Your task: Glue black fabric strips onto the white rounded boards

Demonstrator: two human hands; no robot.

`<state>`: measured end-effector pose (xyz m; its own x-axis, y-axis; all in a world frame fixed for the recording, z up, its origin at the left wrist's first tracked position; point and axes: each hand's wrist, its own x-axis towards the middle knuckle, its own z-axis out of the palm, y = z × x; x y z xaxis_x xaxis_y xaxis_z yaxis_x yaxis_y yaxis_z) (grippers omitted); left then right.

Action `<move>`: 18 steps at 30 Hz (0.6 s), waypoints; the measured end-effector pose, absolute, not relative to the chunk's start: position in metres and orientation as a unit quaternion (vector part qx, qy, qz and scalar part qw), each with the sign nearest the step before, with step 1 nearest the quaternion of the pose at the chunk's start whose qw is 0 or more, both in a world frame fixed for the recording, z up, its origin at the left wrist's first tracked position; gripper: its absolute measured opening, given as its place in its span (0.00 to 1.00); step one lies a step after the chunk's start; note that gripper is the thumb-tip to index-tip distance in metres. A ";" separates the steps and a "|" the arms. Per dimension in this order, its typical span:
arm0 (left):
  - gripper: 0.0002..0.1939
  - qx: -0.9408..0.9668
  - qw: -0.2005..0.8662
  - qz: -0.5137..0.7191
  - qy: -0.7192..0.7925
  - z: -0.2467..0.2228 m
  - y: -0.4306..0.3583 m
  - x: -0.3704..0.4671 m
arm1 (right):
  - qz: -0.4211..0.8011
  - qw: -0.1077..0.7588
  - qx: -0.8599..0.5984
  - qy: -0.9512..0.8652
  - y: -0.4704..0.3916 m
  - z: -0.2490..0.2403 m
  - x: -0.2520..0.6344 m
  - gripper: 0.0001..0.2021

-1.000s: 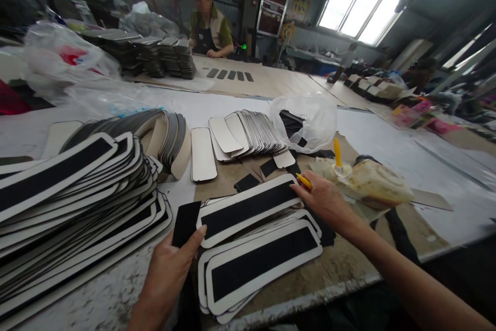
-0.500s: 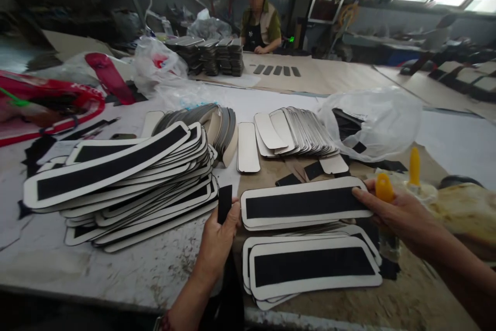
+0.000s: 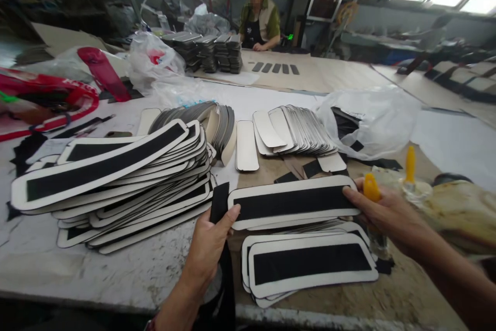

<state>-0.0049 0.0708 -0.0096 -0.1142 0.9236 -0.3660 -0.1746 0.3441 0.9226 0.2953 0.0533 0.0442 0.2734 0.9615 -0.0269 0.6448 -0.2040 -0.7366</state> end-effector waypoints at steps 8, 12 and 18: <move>0.18 0.298 0.554 0.466 0.623 -0.012 0.064 -0.002 | 0.167 0.281 -0.722 -0.609 0.051 0.048 0.290 0.16; 0.18 0.277 0.558 0.464 0.630 -0.008 0.061 0.001 | 0.121 0.284 -0.722 -0.620 0.047 0.048 0.287 0.16; 0.19 0.275 0.562 0.458 0.631 -0.006 0.059 0.004 | 0.099 0.297 -0.708 -0.633 0.042 0.041 0.291 0.17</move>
<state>0.0037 0.0586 -0.0062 -0.2172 0.8628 -0.4566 -0.1673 0.4280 0.8882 0.2914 0.0416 0.0408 0.1792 0.9551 0.2359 0.8370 -0.0220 -0.5467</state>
